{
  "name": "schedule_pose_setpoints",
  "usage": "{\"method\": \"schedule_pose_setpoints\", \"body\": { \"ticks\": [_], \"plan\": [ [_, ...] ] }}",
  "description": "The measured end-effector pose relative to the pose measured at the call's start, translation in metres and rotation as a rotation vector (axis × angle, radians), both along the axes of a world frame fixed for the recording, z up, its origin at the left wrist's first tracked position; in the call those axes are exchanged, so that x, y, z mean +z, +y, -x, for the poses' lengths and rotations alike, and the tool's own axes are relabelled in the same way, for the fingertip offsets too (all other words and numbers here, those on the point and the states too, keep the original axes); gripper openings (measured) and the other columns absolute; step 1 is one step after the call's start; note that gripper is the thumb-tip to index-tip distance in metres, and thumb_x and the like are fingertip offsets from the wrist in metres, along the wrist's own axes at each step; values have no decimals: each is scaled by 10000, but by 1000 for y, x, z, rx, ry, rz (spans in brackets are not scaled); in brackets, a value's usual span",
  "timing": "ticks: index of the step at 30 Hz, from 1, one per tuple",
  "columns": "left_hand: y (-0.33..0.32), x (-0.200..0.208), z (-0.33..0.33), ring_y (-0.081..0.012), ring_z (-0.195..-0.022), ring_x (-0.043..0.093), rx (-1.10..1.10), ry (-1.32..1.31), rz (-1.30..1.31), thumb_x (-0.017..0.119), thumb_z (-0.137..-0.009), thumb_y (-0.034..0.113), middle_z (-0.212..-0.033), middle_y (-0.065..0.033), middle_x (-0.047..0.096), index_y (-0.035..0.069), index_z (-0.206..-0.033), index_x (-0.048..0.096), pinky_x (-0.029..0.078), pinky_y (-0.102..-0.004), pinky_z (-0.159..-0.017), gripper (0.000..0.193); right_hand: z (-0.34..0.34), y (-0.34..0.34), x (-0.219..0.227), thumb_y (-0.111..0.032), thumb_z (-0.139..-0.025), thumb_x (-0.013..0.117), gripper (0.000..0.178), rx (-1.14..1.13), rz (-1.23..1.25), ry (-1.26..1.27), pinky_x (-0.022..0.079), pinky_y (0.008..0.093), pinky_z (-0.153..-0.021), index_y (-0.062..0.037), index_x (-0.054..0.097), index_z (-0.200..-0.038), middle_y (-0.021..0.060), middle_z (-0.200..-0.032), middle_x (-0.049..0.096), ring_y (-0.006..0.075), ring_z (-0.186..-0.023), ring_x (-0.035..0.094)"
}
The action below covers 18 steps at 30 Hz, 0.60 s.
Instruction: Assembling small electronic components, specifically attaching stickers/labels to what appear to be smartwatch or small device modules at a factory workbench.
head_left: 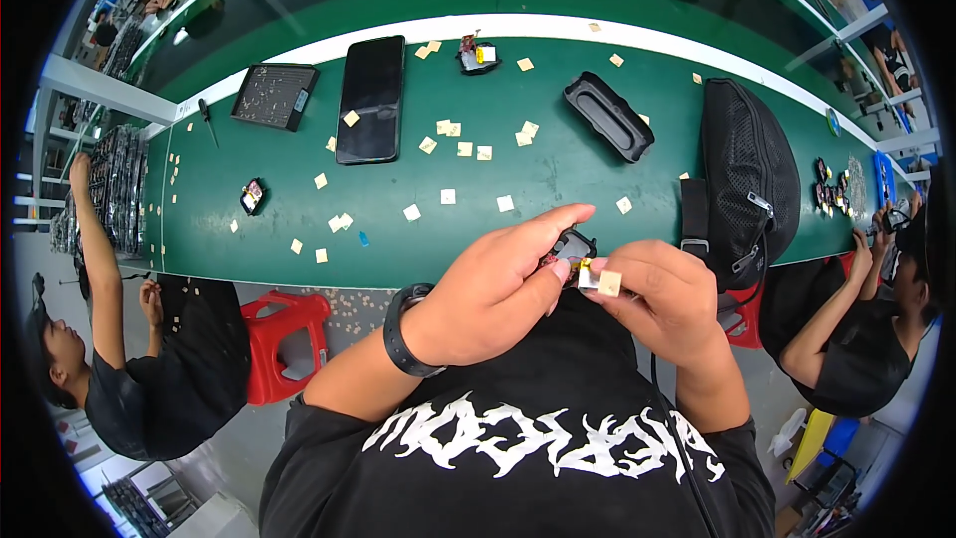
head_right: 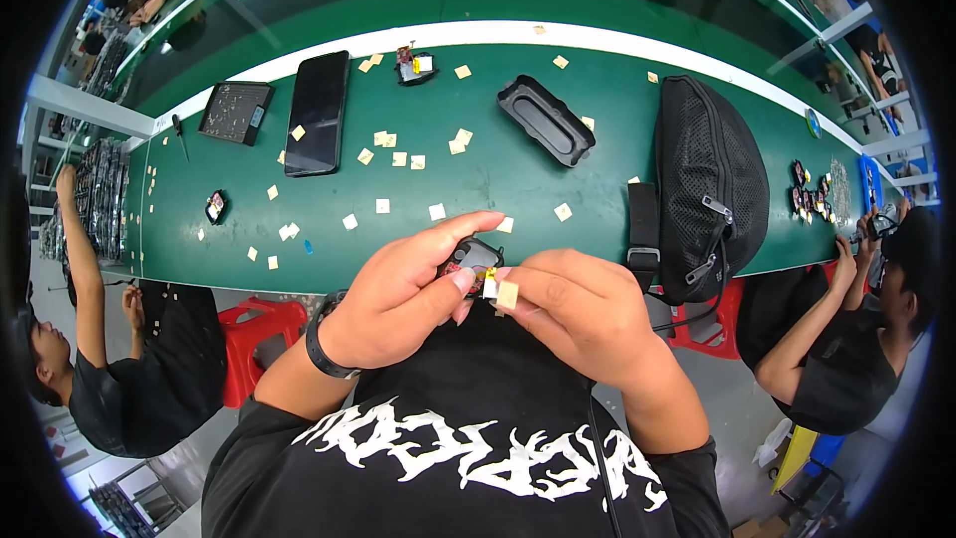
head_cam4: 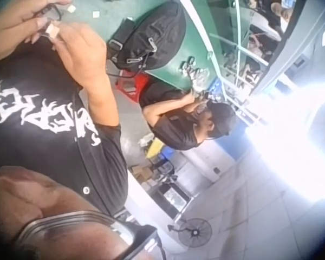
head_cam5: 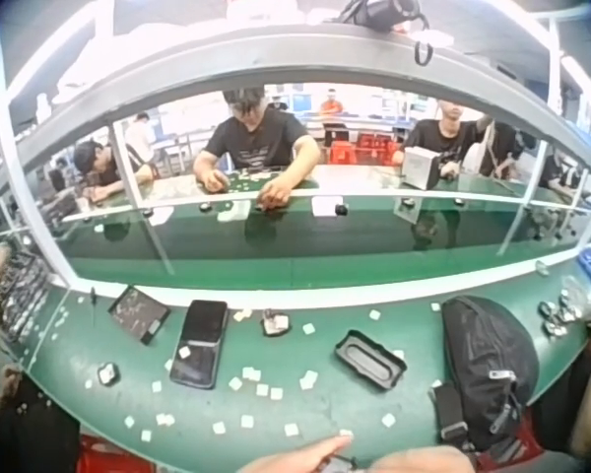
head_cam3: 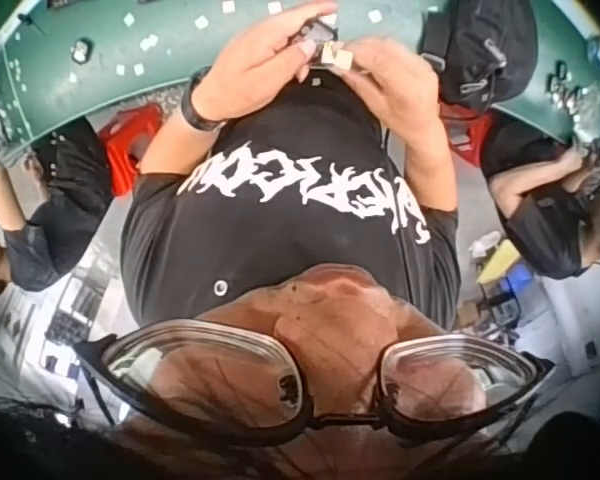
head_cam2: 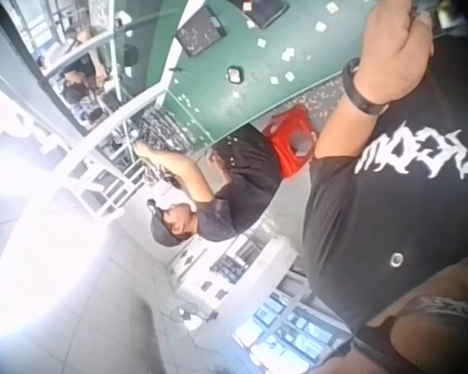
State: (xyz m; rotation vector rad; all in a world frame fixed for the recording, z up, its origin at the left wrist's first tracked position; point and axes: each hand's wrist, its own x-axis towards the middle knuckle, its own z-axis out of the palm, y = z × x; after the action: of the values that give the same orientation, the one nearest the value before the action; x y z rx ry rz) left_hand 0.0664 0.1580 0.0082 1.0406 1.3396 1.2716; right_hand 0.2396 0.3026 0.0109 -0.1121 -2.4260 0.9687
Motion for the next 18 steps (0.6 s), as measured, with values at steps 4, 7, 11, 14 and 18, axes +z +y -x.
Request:
{"method": "schedule_pose_setpoints", "body": {
  "ticks": [4, 7, 11, 14, 18],
  "plan": [
    [2, -9, -5, -100, -689, 546, 22, 148, -93, 465, -966, 2, -901, -51, 610, 6, -1453, 459, 466, -268, -655, 487, 0, -3, 0, 74, -768, 747, 275, -31, 55, 1, 552, 278, -612, 11, 684, -1028, 114, -873, 710, 195, -707, 692],
    [4, -9, -7, -164, -692, 568, 40, 216, -132, 468, -957, -11, -901, -86, 621, 4, -1443, 468, 481, -303, -682, 486, -6, -9, -5, 92, -785, 723, 266, -93, 261, -56, 545, 255, -602, 25, 680, -1039, 119, -842, 710, 173, -696, 691],
    [7, -17, -11, -233, -732, 590, 105, 324, -263, 477, -949, -26, -912, -121, 629, -9, -1429, 476, 494, -340, -719, 481, -3, -12, -2, 78, -816, 717, 221, -143, 396, -67, 521, 241, -587, 23, 695, -1029, 103, -802, 707, 126, -688, 670],
    [7, -16, -14, -290, -811, 616, 84, 331, -246, 493, -940, -37, -964, -158, 642, -25, -1416, 485, 501, -370, -768, 476, 2, -9, -2, 42, -832, 740, 143, -149, 303, -55, 479, 238, -558, 21, 724, -973, 87, -805, 705, 93, -661, 626],
    [6, -14, -14, -339, -921, 631, 57, 377, -259, 501, -941, -43, -1071, -192, 637, -28, -1451, 435, 507, -378, -827, 514, 2, -13, -4, -2, -841, 770, 92, -217, 391, -74, 431, 232, -541, 24, 744, -925, 62, -769, 673, 68, -636, 573]
  ]
}}
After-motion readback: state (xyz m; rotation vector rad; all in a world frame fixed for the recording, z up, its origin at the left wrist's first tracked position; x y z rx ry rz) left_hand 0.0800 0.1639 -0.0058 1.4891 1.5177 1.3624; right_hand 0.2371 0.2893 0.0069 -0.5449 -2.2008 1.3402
